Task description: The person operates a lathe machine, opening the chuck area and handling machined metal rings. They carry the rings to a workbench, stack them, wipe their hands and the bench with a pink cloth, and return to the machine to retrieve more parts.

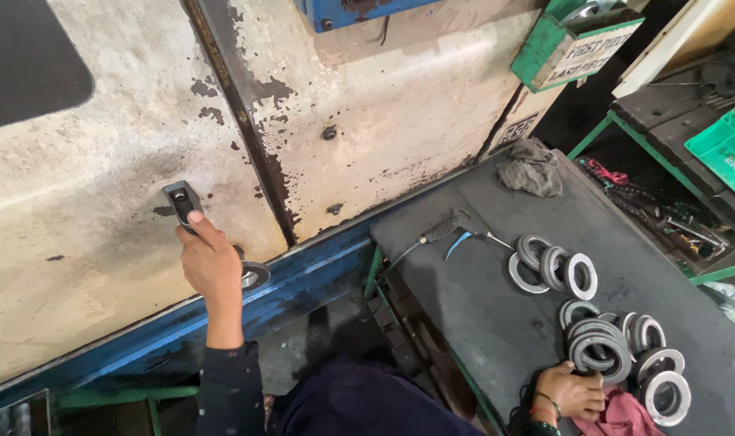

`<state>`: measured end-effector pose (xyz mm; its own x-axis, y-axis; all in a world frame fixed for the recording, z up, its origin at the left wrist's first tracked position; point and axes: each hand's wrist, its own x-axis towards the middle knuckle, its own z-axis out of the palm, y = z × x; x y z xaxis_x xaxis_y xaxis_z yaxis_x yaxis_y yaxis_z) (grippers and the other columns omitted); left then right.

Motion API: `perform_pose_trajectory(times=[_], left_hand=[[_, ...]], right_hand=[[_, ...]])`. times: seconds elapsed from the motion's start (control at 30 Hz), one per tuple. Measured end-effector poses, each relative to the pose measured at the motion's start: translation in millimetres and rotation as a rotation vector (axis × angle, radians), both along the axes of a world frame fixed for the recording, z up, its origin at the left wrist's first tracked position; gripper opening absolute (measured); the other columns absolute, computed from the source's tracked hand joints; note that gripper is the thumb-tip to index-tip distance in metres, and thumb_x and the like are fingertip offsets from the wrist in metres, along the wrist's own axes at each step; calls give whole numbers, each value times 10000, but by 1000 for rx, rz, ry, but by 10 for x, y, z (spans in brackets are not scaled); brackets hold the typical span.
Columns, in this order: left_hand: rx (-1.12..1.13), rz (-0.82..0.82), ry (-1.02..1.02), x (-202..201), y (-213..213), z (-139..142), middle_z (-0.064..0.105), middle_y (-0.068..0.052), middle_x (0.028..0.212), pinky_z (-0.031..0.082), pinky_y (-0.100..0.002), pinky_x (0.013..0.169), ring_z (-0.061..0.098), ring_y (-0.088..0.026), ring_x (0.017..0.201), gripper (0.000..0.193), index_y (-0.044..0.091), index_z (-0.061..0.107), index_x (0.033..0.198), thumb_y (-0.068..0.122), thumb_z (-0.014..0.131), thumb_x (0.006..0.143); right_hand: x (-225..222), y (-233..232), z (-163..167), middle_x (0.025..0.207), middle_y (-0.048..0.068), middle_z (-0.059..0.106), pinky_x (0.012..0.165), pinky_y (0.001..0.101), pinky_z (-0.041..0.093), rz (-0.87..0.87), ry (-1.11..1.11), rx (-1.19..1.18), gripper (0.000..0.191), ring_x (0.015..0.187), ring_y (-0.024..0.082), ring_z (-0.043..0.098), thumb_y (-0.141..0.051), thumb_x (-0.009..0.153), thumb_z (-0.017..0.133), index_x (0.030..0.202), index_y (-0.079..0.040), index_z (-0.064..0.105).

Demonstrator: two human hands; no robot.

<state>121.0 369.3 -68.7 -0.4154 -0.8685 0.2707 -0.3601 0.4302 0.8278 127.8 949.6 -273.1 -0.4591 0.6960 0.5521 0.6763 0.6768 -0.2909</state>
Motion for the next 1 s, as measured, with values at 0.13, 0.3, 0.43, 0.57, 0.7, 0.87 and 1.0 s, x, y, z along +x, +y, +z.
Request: perform_pose_trajectory(times=[0.13, 0.3, 0.43, 0.57, 0.7, 0.87, 1.0], left_hand=[[4, 15, -15, -9, -1, -16, 735, -158, 814, 508, -569, 746, 703, -441, 817, 594, 12, 543, 1129, 548, 286, 1110], [5, 5, -41, -32, -41, -45, 720, -210, 849, 494, -595, 738, 683, -481, 842, 573, 29, 548, 1148, 542, 294, 1112], [-18, -55, -37, 87, -63, -80, 691, -270, 860, 475, -617, 713, 655, -522, 833, 523, 42, 547, 1194, 505, 317, 1111], [-279, 25, 185, 426, 120, -293, 712, -274, 978, 485, -605, 691, 656, -519, 847, 422, 48, 556, 1207, 412, 353, 1140], [-120, 83, -9, 881, 230, -645, 710, -264, 878, 496, -613, 690, 662, -511, 814, 396, 38, 589, 1107, 390, 410, 1091], [65, 70, -315, 1590, 80, -1165, 700, -279, 806, 498, -637, 724, 660, -526, 781, 432, 69, 642, 1088, 439, 419, 1068], [148, 30, -517, 2203, -258, -1540, 718, -270, 867, 531, -589, 787, 681, -489, 865, 515, 56, 663, 1033, 542, 496, 1012]], right_hand=[[-2, 23, 7, 1213, 257, 529, 1001, 612, 330, -3, -1, 5, 567, 1249, 462, 448, -386, 928, 759, 1298, -30, 519], [23, 61, -41, 1287, 266, 497, 1007, 660, 321, 21, 15, -68, 695, 1341, 480, 397, -388, 865, 787, 1379, -32, 484], [-28, 1, 0, 1469, 302, 417, 907, 719, 290, 0, -14, 21, 868, 1393, 564, 280, -461, 778, 828, 1386, 15, 431], [-105, -293, 5, 1544, 333, 332, 1016, 725, 265, 283, 17, -22, 968, 1457, 568, 230, -553, 871, 811, 1490, 42, 363], [-169, -841, -21, 1587, 235, 376, 1104, 714, 277, 651, -16, -160, 783, 1466, 492, 302, -576, 895, 743, 1499, -129, 524], [-152, -1908, 8, 1400, 117, 562, 1174, 553, 339, 1308, 103, -142, 453, 1387, 368, 445, -430, 926, 721, 1300, -181, 660], [67, -2776, 70, 1387, 148, 589, 1160, 521, 305, 1535, 36, -231, 352, 1374, 395, 450, -325, 934, 731, 1245, -163, 691]])
